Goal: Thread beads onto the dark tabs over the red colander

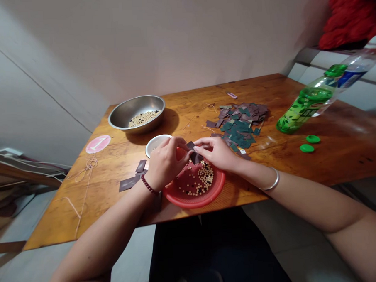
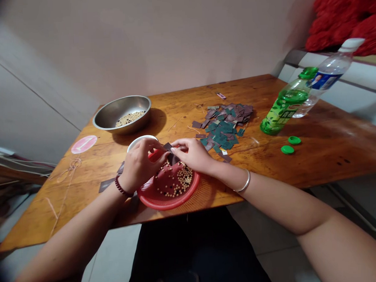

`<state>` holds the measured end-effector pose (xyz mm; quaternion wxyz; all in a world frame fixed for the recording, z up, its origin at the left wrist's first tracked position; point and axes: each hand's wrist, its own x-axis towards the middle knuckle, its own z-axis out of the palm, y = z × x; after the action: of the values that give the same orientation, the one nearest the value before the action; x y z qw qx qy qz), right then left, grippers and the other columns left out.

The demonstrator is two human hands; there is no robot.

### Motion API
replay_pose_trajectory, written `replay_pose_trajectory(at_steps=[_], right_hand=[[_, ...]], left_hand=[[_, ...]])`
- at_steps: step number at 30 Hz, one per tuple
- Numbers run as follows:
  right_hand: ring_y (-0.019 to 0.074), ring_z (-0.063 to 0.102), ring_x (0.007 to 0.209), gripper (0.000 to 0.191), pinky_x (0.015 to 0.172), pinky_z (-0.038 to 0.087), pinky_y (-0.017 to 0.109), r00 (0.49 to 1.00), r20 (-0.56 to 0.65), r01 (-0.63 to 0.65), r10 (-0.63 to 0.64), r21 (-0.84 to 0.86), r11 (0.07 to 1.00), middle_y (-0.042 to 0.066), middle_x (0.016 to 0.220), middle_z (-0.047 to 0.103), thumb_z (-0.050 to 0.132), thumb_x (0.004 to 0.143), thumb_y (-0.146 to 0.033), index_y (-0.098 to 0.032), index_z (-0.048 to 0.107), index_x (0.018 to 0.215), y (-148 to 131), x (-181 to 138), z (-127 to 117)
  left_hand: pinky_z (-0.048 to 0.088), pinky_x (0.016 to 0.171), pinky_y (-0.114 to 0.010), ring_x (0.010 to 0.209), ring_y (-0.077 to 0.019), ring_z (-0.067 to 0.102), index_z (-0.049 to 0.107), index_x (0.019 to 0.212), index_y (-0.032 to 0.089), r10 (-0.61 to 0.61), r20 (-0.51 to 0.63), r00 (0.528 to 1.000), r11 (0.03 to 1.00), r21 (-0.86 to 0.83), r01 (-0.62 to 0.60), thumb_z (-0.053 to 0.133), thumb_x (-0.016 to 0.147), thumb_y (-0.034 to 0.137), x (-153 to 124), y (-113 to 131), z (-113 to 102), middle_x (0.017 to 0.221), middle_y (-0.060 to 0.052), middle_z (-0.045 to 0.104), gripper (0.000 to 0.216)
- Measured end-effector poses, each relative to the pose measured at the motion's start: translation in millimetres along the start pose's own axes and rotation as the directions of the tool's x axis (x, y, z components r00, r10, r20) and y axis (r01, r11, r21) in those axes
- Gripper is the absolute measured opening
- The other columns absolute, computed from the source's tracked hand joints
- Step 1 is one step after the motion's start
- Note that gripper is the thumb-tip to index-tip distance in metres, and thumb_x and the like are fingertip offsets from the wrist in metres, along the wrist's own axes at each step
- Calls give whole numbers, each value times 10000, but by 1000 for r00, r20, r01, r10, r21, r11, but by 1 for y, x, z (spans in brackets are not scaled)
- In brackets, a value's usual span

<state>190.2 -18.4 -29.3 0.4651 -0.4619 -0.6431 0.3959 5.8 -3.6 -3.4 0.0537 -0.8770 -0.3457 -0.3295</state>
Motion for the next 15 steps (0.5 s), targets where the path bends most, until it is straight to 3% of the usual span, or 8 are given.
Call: replay_pose_trajectory(at_steps=[15], right_hand=[[169,685,793,161,748,550,301,1000,-17,26,-26,29,999,81,921,722,579,802,-219,-138,672,905,-1,0,0]], left_hand=[[457,687,-255,802,-138,598,505,955,193,50,35,998,999,-17,-49,613,821,333,0,0,-1,872,-9,656,222]])
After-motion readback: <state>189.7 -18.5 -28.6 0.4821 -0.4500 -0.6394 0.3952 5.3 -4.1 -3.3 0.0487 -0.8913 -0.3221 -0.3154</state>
